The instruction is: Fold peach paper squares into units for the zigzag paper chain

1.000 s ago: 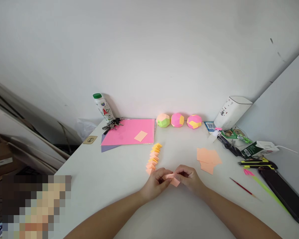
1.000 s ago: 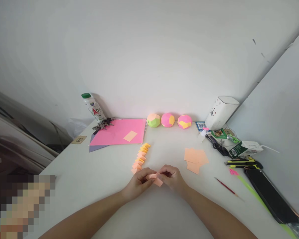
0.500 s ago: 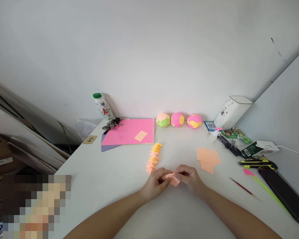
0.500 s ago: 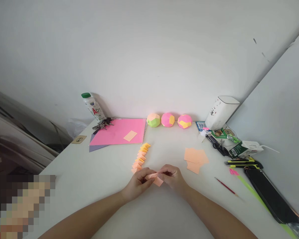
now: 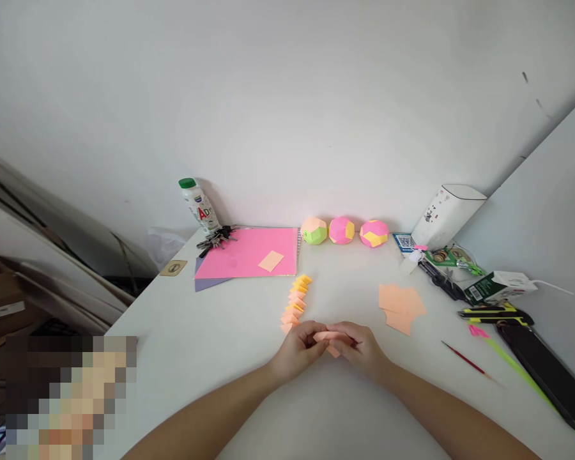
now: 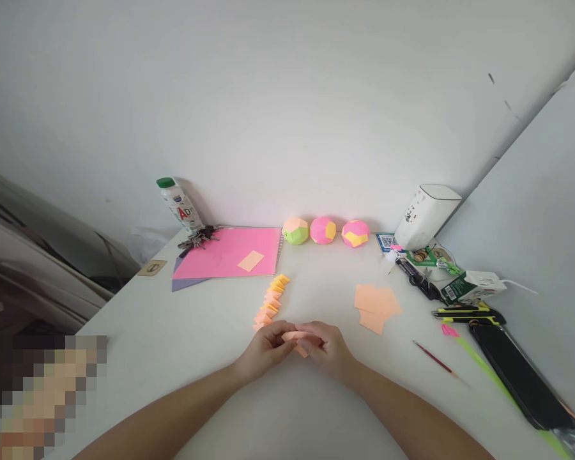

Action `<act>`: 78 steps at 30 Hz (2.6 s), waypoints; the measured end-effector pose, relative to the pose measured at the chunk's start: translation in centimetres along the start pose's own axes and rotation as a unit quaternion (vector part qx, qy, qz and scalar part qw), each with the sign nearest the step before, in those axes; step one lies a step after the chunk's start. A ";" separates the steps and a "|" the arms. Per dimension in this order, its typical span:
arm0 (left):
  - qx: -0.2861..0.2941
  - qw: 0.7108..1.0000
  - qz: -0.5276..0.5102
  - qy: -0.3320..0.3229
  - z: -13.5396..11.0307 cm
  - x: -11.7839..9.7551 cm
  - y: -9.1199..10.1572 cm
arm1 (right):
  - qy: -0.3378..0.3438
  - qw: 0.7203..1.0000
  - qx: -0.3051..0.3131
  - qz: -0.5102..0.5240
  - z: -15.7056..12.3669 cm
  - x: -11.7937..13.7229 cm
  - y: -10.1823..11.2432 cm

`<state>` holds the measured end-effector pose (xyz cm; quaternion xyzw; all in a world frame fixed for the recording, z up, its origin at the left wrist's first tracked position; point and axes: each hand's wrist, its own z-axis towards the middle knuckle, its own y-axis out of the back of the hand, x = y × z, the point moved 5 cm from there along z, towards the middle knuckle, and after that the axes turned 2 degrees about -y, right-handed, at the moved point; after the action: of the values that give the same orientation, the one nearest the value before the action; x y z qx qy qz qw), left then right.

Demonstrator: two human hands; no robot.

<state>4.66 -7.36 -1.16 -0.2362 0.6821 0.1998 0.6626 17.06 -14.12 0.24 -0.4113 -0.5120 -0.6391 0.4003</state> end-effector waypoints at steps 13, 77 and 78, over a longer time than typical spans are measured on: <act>-0.002 0.999 -0.025 0.036 0.0 0.8 0.1 | -0.040 0.999 -0.002 -0.003 -0.2 -0.9 0.0; -0.022 1.000 -0.001 -0.006 -0.3 -0.6 -0.2 | -0.076 0.995 0.048 0.038 0.1 -0.9 0.0; -0.024 1.000 0.000 -0.005 -0.3 -0.6 -0.2 | -0.074 0.995 0.052 0.035 0.0 -0.8 -0.1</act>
<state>4.56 -7.64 -0.51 -0.2511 0.6734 0.2169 0.6606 17.27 -13.99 -0.56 -0.4536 -0.5579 -0.5655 0.4040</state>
